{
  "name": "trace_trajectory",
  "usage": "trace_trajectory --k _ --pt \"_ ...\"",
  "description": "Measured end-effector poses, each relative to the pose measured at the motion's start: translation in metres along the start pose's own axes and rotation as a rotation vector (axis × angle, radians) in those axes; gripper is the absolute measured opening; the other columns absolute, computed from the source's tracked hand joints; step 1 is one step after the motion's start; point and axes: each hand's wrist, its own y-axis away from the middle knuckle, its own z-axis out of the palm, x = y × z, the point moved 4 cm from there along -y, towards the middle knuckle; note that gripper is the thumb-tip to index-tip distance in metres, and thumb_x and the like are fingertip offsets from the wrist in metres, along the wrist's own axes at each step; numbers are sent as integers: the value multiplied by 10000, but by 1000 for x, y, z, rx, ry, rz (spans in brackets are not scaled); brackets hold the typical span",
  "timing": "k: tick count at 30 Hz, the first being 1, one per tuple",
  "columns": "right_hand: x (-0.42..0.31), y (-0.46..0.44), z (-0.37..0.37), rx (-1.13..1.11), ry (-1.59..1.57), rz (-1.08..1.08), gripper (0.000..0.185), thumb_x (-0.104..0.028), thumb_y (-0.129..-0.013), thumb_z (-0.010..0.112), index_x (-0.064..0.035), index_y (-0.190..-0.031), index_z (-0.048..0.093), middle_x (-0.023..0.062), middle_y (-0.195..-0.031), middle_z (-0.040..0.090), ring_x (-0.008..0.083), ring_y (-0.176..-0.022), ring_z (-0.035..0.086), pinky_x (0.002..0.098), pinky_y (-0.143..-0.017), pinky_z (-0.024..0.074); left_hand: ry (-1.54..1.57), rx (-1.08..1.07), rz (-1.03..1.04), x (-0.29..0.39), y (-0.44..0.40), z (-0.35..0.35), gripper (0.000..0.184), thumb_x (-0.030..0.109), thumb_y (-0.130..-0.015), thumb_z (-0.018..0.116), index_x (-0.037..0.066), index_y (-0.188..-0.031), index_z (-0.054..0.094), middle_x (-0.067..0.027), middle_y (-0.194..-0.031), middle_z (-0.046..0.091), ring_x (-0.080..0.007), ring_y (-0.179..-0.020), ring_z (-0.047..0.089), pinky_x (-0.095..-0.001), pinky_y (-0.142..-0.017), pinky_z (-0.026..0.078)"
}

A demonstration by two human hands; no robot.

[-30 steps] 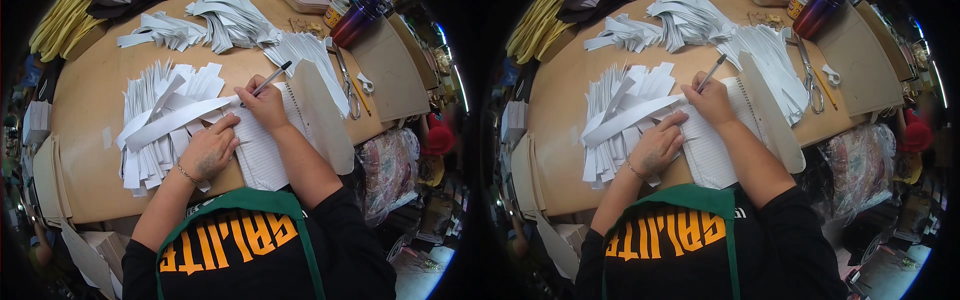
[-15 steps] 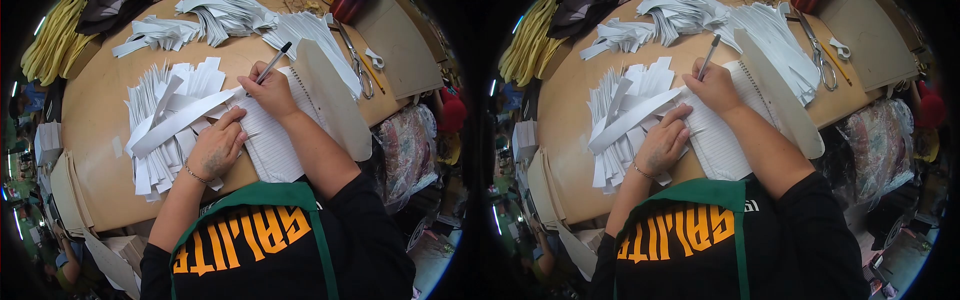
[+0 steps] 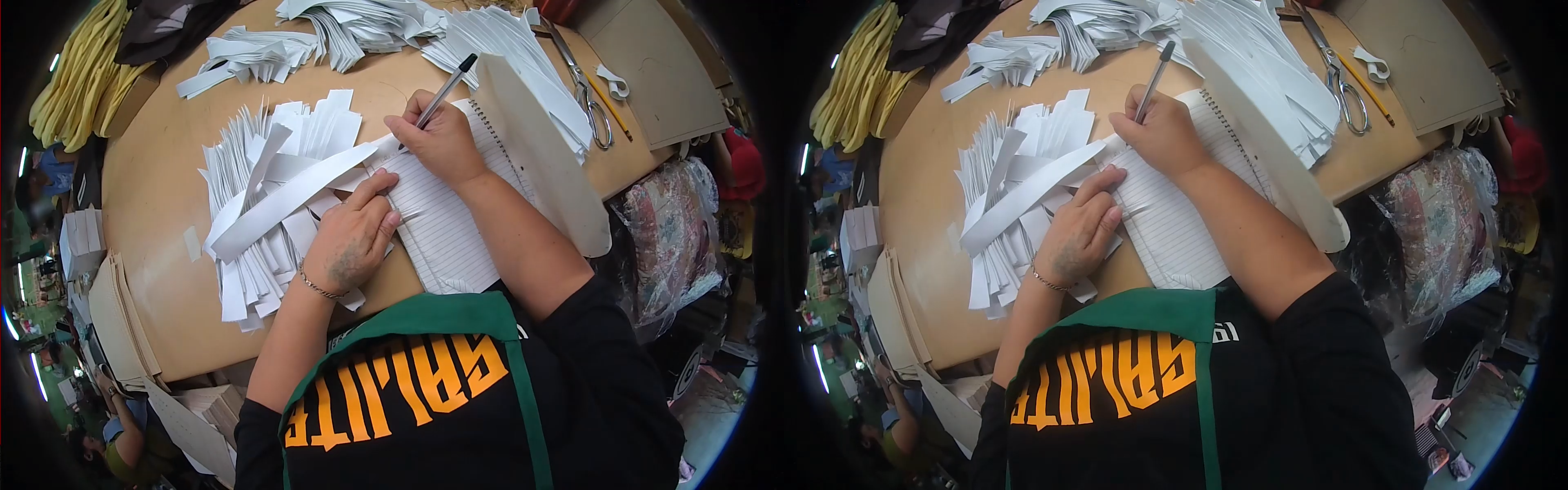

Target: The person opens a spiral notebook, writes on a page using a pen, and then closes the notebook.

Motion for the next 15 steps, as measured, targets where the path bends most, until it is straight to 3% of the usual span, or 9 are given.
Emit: trace_trajectory --k 15 --pt "-3 2 0 40 69 -57 245 -148 -771 634 -52 -639 452 -16 -552 469 42 -520 416 210 -459 361 0 0 4 1 0 0 190 167 -862 449 1 -783 496 -124 -1150 492 -278 -995 524 -364 -741 463"
